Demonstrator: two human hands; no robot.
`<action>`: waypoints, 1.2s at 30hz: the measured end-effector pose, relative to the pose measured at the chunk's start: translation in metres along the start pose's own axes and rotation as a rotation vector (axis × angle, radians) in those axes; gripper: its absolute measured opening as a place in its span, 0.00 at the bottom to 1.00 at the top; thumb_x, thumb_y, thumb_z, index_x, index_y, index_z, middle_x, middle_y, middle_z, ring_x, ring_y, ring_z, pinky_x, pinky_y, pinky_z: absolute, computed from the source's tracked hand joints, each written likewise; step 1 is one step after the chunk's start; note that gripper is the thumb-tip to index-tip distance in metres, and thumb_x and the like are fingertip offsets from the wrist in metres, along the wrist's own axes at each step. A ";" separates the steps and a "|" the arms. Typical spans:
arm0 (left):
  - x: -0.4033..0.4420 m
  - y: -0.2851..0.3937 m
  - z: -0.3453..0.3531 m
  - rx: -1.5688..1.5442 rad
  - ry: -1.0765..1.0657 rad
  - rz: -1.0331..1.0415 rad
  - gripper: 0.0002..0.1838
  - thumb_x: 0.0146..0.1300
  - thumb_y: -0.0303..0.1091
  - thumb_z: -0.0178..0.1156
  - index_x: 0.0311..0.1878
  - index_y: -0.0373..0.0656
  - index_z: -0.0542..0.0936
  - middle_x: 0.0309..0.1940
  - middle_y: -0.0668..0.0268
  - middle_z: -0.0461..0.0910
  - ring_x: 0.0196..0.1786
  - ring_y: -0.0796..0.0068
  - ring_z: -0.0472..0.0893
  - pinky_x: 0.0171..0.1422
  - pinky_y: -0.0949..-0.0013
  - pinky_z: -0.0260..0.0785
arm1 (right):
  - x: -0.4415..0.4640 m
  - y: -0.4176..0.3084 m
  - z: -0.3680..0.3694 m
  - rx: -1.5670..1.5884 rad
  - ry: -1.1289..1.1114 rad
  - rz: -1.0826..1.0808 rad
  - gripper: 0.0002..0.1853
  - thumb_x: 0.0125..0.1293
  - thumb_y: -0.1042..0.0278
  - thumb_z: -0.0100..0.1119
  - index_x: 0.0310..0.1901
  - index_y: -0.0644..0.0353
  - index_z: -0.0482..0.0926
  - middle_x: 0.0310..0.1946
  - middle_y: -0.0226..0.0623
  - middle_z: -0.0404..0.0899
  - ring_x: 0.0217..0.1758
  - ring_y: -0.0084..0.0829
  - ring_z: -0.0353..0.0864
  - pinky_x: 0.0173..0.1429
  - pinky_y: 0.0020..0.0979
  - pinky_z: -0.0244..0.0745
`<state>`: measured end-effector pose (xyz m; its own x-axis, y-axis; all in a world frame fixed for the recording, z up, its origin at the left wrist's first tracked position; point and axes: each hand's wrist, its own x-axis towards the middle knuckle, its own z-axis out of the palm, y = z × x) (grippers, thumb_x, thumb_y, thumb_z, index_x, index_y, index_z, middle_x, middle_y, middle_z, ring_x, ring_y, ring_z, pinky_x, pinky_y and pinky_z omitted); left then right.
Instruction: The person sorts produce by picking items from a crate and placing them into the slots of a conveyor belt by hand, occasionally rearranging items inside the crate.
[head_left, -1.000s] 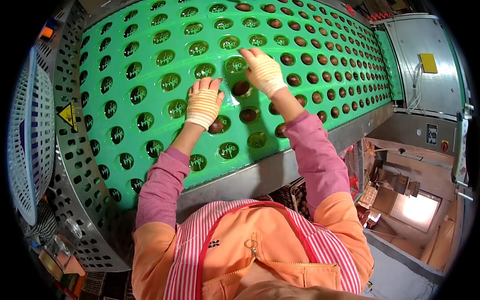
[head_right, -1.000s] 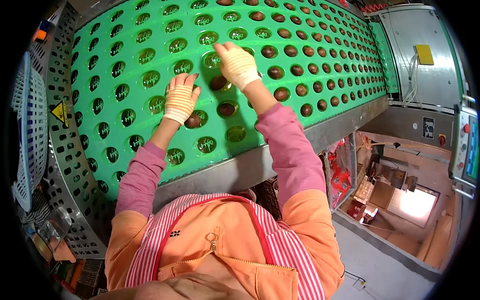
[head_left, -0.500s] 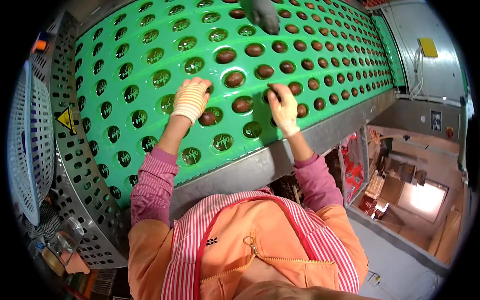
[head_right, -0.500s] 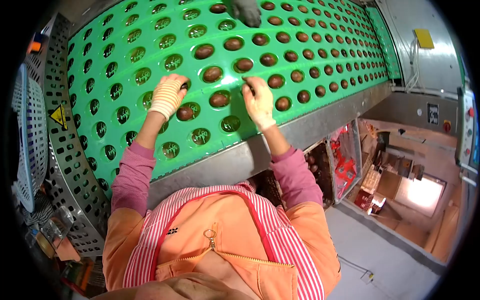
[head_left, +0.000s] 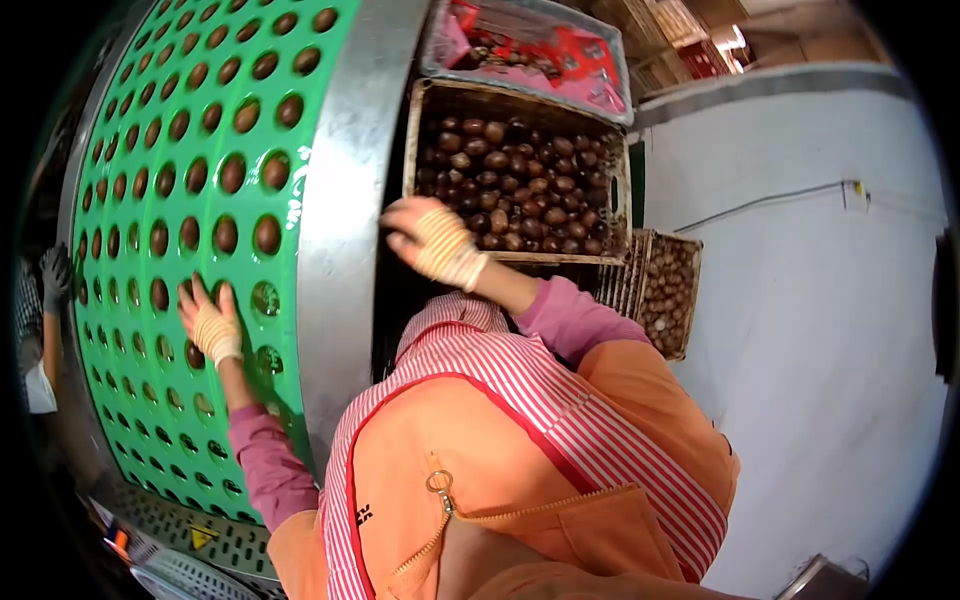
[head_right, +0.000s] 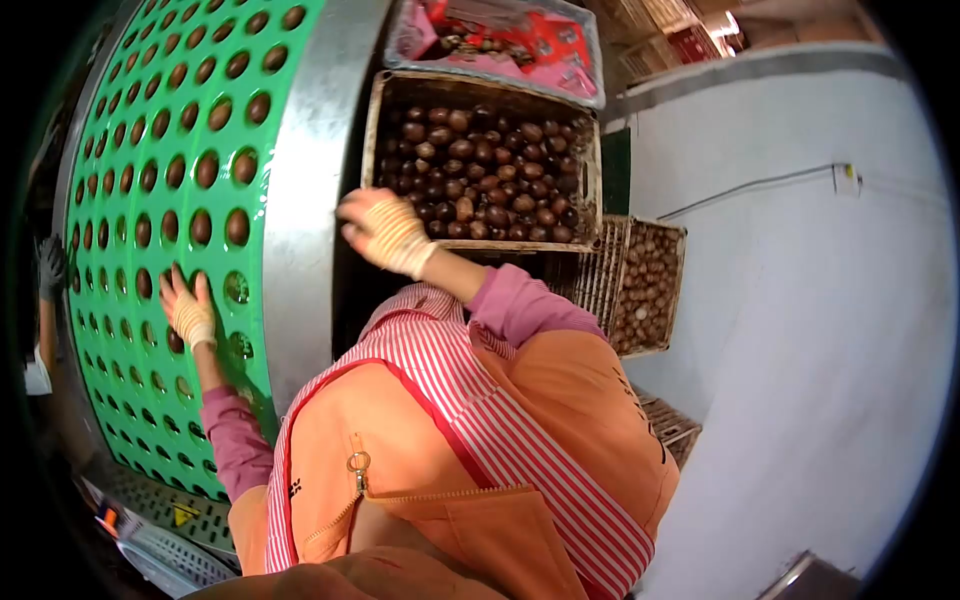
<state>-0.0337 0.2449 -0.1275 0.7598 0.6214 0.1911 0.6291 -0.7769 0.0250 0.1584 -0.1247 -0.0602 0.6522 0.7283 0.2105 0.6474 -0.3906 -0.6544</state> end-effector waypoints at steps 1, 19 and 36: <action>0.006 -0.006 0.007 -0.073 -0.015 -0.015 0.38 0.63 0.58 0.59 0.73 0.54 0.65 0.73 0.53 0.59 0.70 0.43 0.63 0.73 0.47 0.59 | -0.013 0.030 -0.015 -0.162 0.177 -0.011 0.15 0.55 0.66 0.59 0.43 0.62 0.81 0.44 0.47 0.79 0.52 0.48 0.78 0.58 0.43 0.75; 0.011 0.482 -0.030 -0.302 -0.530 0.808 0.43 0.50 0.40 0.74 0.71 0.67 0.67 0.78 0.54 0.46 0.75 0.43 0.55 0.69 0.41 0.61 | -0.077 0.224 -0.143 -0.407 0.015 1.025 0.31 0.59 0.55 0.69 0.64 0.42 0.70 0.71 0.43 0.55 0.63 0.57 0.69 0.61 0.51 0.75; -0.018 0.503 -0.025 -0.468 -0.780 0.479 0.33 0.49 0.46 0.75 0.60 0.54 0.76 0.62 0.41 0.64 0.53 0.42 0.79 0.57 0.53 0.74 | -0.098 0.203 -0.157 -0.330 -0.202 0.965 0.30 0.56 0.54 0.71 0.61 0.48 0.74 0.73 0.51 0.51 0.55 0.58 0.78 0.56 0.49 0.78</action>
<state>0.2653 -0.1597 -0.0939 0.9142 -0.0013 -0.4053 0.2318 -0.8186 0.5256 0.2875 -0.3638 -0.0996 0.8921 0.0924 -0.4424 -0.0194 -0.9701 -0.2419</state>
